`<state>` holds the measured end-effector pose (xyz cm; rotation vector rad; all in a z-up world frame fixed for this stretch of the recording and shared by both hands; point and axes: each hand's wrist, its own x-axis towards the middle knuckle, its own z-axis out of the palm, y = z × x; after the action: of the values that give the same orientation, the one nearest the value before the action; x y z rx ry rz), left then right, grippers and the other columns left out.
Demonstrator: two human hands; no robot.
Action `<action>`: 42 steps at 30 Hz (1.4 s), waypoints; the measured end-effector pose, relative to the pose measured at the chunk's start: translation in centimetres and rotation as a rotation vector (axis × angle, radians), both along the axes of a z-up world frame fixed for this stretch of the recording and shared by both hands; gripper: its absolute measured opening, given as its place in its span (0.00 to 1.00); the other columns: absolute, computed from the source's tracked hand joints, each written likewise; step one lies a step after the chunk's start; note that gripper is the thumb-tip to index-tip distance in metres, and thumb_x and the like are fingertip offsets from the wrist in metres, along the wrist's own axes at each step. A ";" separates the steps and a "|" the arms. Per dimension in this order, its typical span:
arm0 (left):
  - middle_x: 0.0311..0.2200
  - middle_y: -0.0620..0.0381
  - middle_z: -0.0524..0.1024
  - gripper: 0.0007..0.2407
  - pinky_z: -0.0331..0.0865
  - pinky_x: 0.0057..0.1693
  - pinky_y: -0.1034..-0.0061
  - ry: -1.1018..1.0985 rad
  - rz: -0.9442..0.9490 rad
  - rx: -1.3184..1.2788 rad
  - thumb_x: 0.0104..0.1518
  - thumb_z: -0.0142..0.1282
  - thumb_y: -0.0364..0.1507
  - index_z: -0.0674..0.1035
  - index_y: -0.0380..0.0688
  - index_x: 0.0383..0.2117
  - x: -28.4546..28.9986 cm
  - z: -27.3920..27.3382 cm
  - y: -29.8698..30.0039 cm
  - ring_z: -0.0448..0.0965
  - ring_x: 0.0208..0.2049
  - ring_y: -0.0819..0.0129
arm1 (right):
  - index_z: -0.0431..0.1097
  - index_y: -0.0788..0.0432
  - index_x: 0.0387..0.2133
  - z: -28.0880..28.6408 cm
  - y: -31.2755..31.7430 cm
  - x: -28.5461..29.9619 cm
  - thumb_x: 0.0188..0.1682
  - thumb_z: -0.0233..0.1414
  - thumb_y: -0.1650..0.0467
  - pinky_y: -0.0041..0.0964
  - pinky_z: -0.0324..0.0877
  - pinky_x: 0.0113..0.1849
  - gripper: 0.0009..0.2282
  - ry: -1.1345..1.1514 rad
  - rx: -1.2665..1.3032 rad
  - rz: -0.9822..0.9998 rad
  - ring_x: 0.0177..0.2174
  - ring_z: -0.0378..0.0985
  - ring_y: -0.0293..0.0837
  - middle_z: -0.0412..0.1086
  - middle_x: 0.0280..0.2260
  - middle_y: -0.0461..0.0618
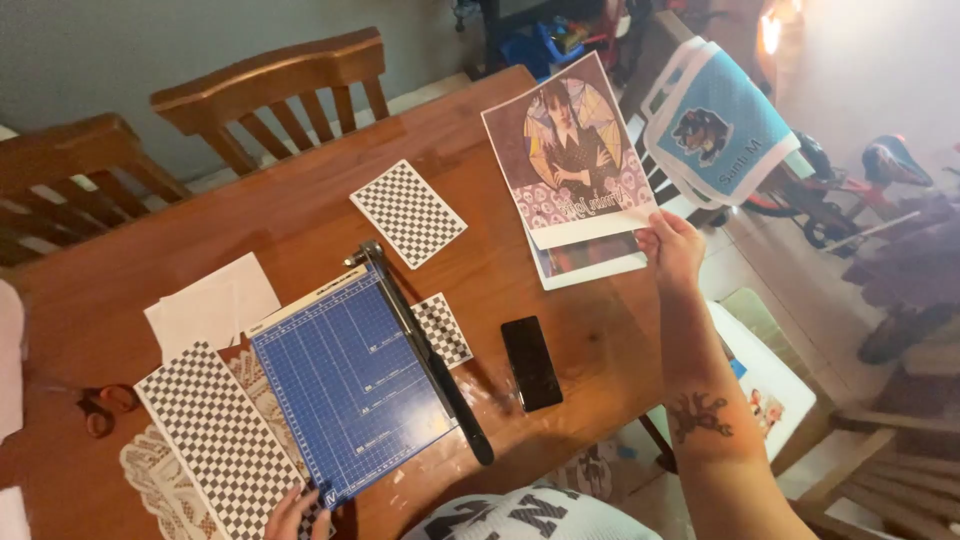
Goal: Cutting and preparing printed graphics for heat transfer using a paper cutter, scissors, and tape.
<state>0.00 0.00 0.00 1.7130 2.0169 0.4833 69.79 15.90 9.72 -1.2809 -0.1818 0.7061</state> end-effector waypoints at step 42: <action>0.37 0.47 0.83 0.07 0.83 0.41 0.70 -1.640 0.325 0.298 0.63 0.54 0.24 0.76 0.39 0.45 6.2 13.3 8.9 0.87 0.35 0.62 | 0.78 0.62 0.40 22.4 -2.8 -32.3 0.51 0.56 0.75 0.32 0.72 0.36 0.07 -0.711 0.300 0.937 0.29 0.71 0.34 0.76 0.27 0.47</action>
<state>6.24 8.90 13.30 0.4874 0.9073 1.6287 37.54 13.09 32.10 -1.0698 -1.4805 0.9193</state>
